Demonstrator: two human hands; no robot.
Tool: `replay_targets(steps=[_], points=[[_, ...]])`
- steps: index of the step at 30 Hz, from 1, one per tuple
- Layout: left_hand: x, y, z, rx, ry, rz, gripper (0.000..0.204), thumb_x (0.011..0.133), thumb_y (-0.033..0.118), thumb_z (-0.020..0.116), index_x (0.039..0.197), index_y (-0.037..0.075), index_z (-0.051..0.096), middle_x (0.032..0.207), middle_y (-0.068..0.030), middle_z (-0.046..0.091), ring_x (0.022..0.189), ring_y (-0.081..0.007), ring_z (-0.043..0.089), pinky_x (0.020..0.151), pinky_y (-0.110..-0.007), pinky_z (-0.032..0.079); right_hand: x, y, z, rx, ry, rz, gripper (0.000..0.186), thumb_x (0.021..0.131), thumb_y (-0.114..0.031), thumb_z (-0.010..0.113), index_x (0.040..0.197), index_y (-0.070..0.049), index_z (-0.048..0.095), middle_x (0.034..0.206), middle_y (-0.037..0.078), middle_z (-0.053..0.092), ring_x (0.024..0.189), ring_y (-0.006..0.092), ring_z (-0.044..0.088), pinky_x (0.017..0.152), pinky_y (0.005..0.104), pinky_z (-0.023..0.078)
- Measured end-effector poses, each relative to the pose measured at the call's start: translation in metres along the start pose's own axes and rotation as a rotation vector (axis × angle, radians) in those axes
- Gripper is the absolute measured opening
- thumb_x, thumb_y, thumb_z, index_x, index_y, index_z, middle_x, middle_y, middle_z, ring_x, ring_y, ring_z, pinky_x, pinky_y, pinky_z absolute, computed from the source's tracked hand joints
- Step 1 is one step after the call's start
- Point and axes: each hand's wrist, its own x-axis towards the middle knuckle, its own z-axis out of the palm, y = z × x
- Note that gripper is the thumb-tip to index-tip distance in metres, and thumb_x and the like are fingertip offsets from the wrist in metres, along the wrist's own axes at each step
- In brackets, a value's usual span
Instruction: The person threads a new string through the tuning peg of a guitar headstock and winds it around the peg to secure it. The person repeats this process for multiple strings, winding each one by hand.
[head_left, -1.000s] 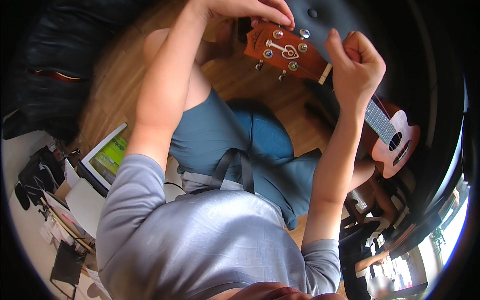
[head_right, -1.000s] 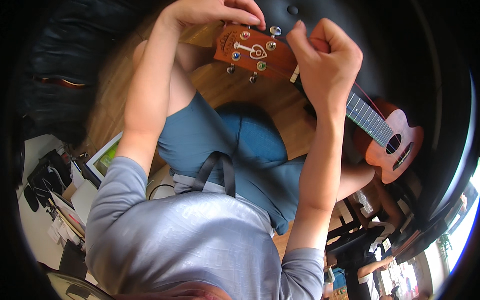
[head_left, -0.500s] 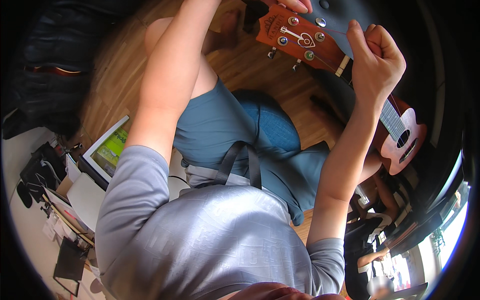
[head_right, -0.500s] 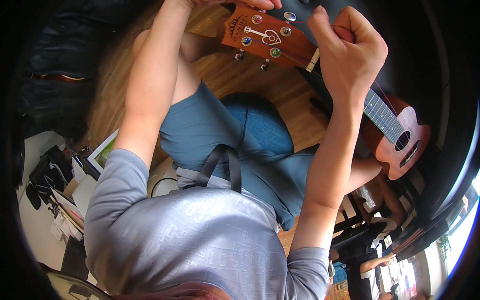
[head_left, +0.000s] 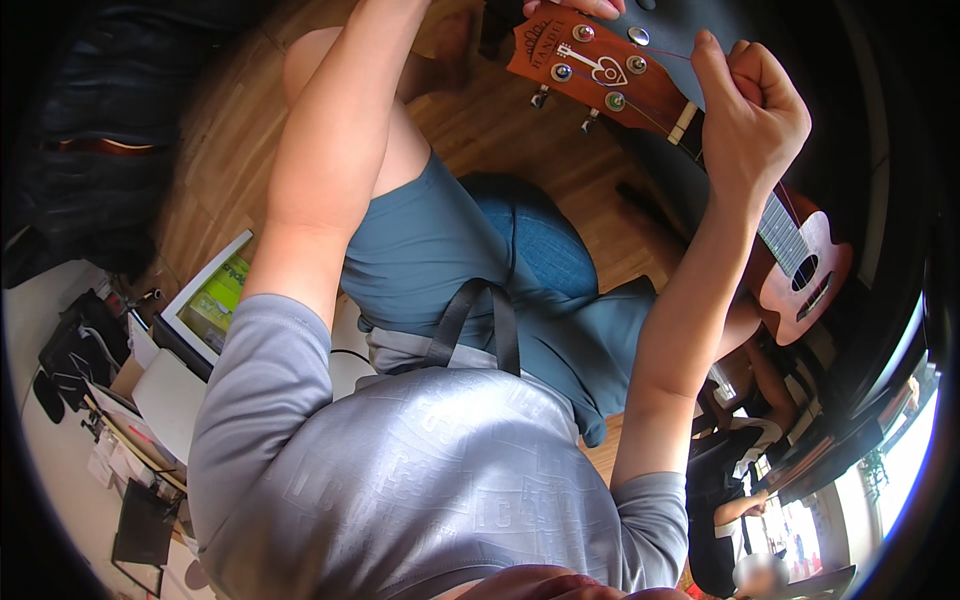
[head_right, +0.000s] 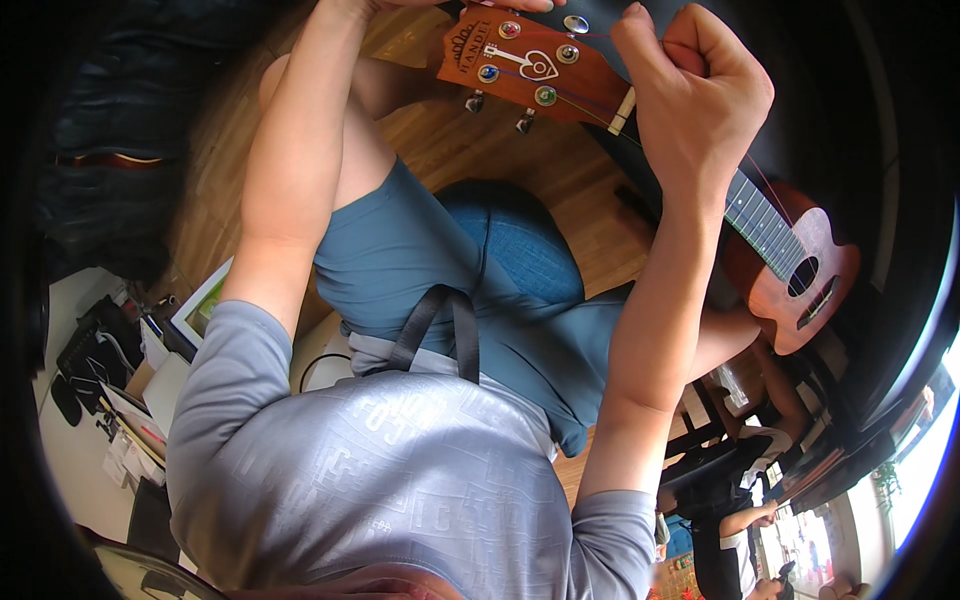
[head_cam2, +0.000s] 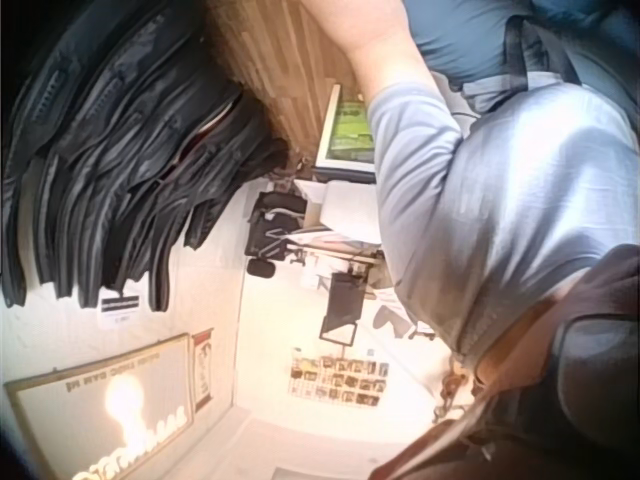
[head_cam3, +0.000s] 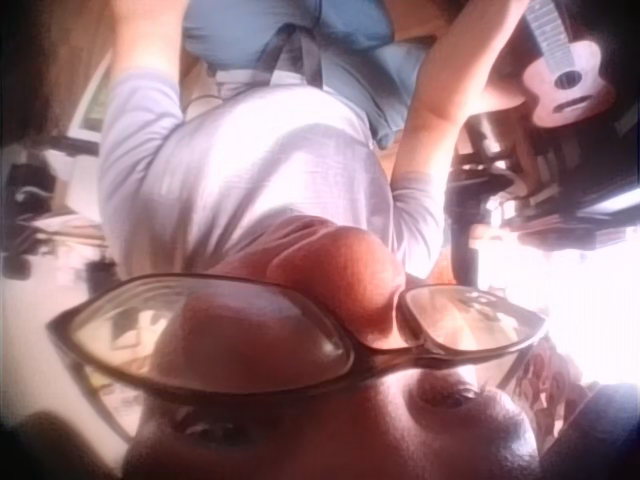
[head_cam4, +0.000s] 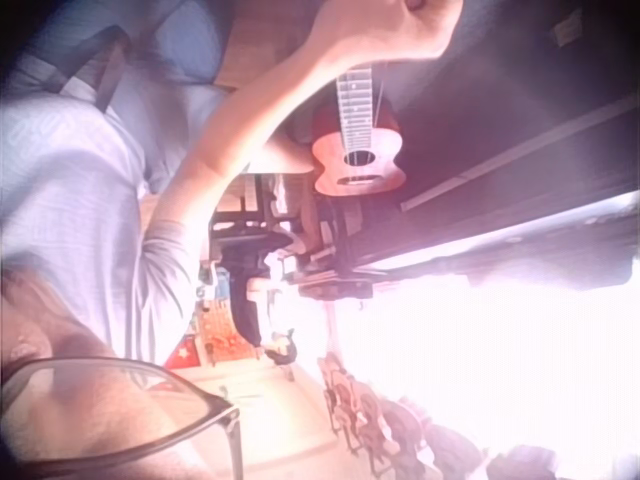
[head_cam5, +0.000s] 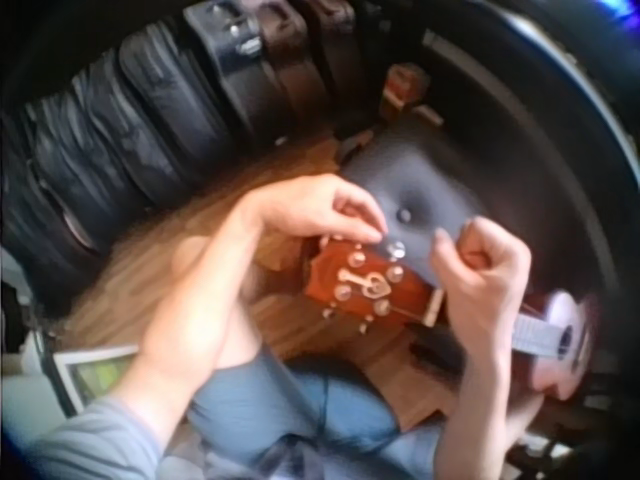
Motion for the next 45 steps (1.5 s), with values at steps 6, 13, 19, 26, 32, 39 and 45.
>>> replay_targets(steps=[6, 13, 19, 26, 32, 39, 45], points=[[-0.001, 0.012, -0.001, 0.008, -0.033, -0.134, 0.030, 0.095, 0.028, 0.076, 0.120, 0.010, 0.075, 0.105, -0.0026, 0.076, 0.091, -0.0089, 0.066, 0.077, -0.024, 0.052, -0.001, 0.000, 0.000, -0.012, 0.008, 0.004, 0.043, 0.088, -0.007, 0.080, 0.063, -0.007, 0.045, 0.064, -0.007, 0.033, 0.062, 0.0027, 0.028, 0.057, 0.0221, 0.022], [0.000, 0.004, 0.004, -0.025, 0.013, -0.095, 0.032, 0.096, 0.028, 0.076, 0.122, 0.010, 0.074, 0.106, -0.0022, 0.076, 0.090, -0.0092, 0.066, 0.074, -0.024, 0.053, -0.001, 0.001, -0.003, -0.020, 0.003, -0.003, 0.042, 0.087, -0.007, 0.081, 0.064, -0.007, 0.045, 0.064, -0.008, 0.034, 0.062, 0.0026, 0.029, 0.057, 0.0222, 0.022], [0.002, 0.000, 0.006, -0.026, 0.019, -0.074, 0.033, 0.096, 0.029, 0.076, 0.123, 0.009, 0.073, 0.103, -0.0015, 0.075, 0.087, -0.0087, 0.066, 0.070, -0.025, 0.053, -0.001, 0.001, -0.004, -0.021, 0.001, 0.014, 0.043, 0.087, -0.007, 0.081, 0.064, -0.007, 0.045, 0.064, -0.008, 0.033, 0.062, 0.0026, 0.029, 0.057, 0.0221, 0.022], [0.008, 0.009, 0.007, 0.073, -0.013, -0.149, 0.030, 0.095, 0.023, 0.075, 0.120, 0.007, 0.073, 0.093, 0.0003, 0.073, 0.082, -0.0076, 0.064, 0.068, -0.025, 0.052, -0.002, 0.005, -0.005, -0.012, -0.010, 0.005, 0.043, 0.087, -0.007, 0.081, 0.064, -0.007, 0.045, 0.064, -0.008, 0.032, 0.062, 0.0027, 0.028, 0.057, 0.0221, 0.021], [0.004, -0.009, 0.010, -0.048, 0.052, 0.104, 0.026, 0.097, 0.016, 0.072, 0.120, 0.004, 0.072, 0.103, -0.0048, 0.075, 0.095, -0.0119, 0.067, 0.085, -0.028, 0.055, -0.001, 0.001, -0.001, -0.016, -0.003, 0.000, 0.045, 0.087, -0.007, 0.081, 0.063, -0.008, 0.043, 0.064, -0.008, 0.031, 0.062, 0.0029, 0.027, 0.057, 0.0222, 0.021], [0.003, -0.015, 0.001, -0.491, -0.151, -0.028, 0.028, 0.099, 0.009, 0.070, 0.125, 0.001, 0.070, 0.112, -0.0069, 0.075, 0.105, -0.0147, 0.069, 0.092, -0.028, 0.055, 0.002, -0.003, -0.005, 0.015, 0.019, -0.004, 0.047, 0.087, -0.003, 0.080, 0.062, -0.007, 0.040, 0.064, -0.007, 0.032, 0.061, 0.0029, 0.028, 0.057, 0.0210, 0.022], [0.018, -0.029, -0.001, -0.503, -0.208, -0.097, 0.029, 0.098, 0.014, 0.073, 0.124, 0.002, 0.070, 0.111, -0.0067, 0.075, 0.099, -0.0124, 0.070, 0.085, -0.025, 0.056, 0.002, -0.003, -0.009, 0.004, 0.025, -0.005, 0.044, 0.085, -0.005, 0.077, 0.062, -0.006, 0.040, 0.061, -0.007, 0.029, 0.060, 0.0036, 0.026, 0.055, 0.0231, 0.019]])
